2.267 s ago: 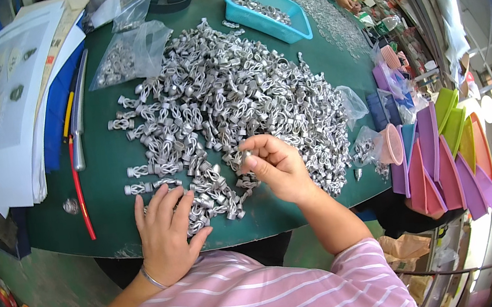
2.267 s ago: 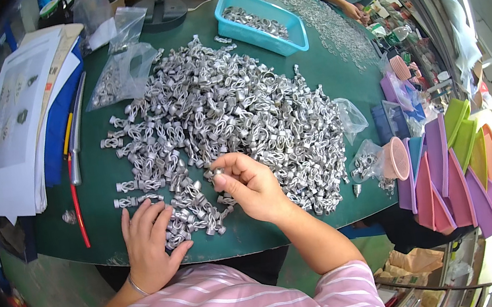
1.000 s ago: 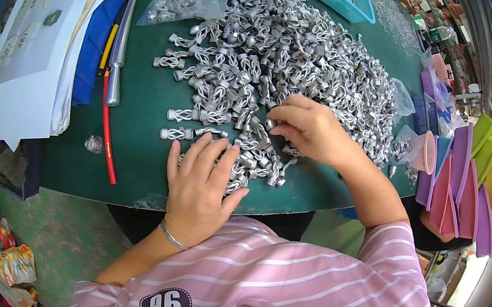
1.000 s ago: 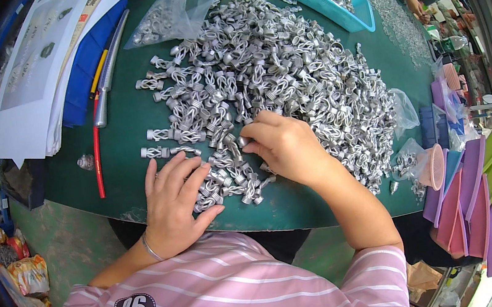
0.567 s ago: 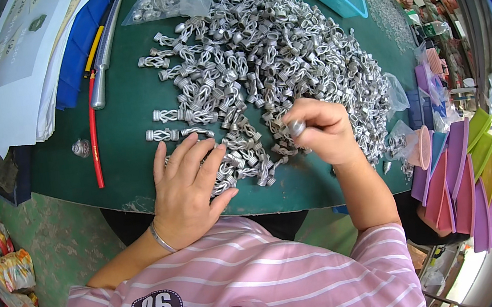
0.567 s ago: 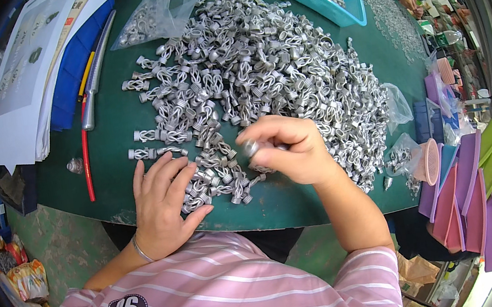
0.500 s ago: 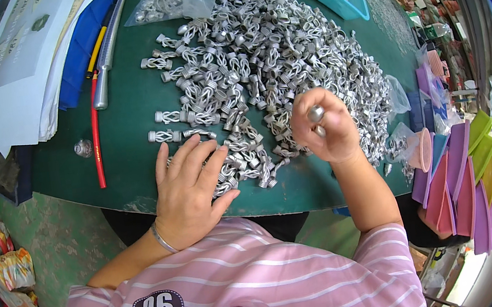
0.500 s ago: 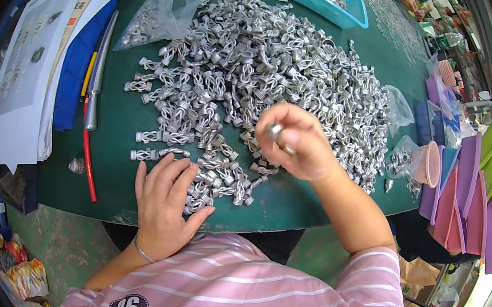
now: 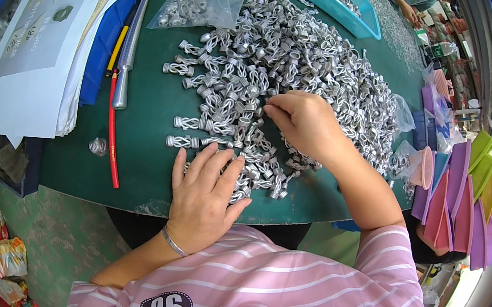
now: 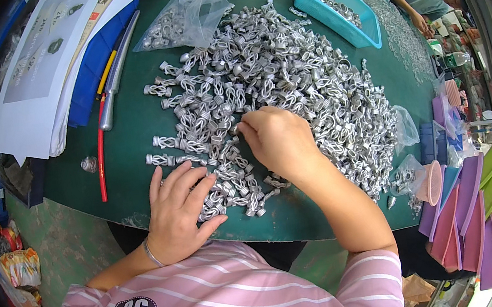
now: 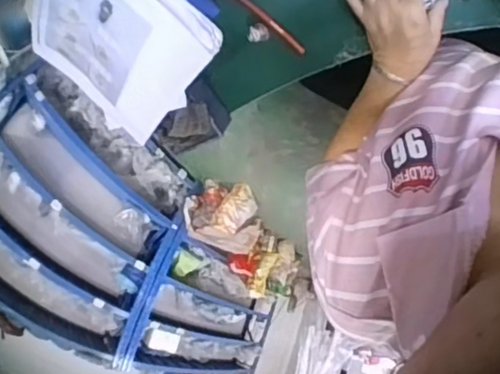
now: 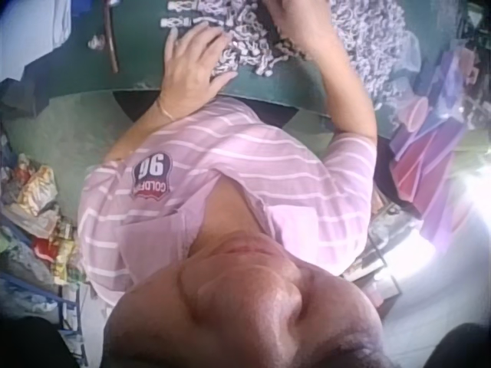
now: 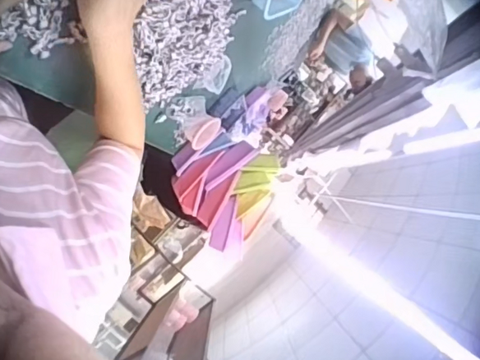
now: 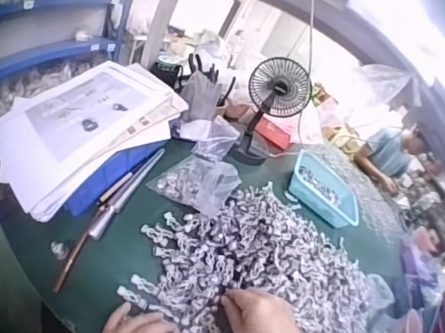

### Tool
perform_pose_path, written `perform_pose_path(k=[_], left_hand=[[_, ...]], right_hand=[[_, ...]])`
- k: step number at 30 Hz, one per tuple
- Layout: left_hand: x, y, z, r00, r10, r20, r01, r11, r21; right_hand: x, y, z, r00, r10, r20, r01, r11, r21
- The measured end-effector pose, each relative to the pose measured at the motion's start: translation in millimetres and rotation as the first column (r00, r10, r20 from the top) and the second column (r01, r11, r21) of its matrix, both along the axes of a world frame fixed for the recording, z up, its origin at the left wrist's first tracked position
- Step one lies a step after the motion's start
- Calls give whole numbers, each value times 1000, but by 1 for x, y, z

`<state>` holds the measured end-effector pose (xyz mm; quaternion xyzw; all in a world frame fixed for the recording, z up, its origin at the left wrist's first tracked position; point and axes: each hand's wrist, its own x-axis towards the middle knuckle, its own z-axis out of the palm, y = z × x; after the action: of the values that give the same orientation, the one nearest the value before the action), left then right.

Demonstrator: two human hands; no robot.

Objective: The person picks up metal and plastic components from a table and joins them together to form small assemblies.

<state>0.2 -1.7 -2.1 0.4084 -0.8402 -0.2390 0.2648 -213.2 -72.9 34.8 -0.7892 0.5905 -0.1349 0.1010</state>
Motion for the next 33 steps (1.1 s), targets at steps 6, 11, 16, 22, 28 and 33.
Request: perform_pose_path(k=[6,11,16,22,28,33], left_hand=[[1,-1,0,1000,-11,-11,11,1000,-4],[1,-1,2,1000,-13,-14,13,1000,15],[2,0,2,1000,-7,-14,7,1000,7],[1,1,2,1000,0,-30,1,1000,28],[1,0,1,1000,3,-27,-2,1000,18],[0,-1,1,1000,0,-22,1,1000,25]], right_hand=[[14,-3,1,981,12,-193,10,993,115],[10,-2,8,977,45,-209,-6,984,179],[16,-5,12,955,128,-266,-75,977,199],[-6,-8,10,923,127,364,-205,962,183],[-26,11,-9,311,-103,945,-394,891,226],[-23,17,-14,121,-209,971,-450,860,241]])
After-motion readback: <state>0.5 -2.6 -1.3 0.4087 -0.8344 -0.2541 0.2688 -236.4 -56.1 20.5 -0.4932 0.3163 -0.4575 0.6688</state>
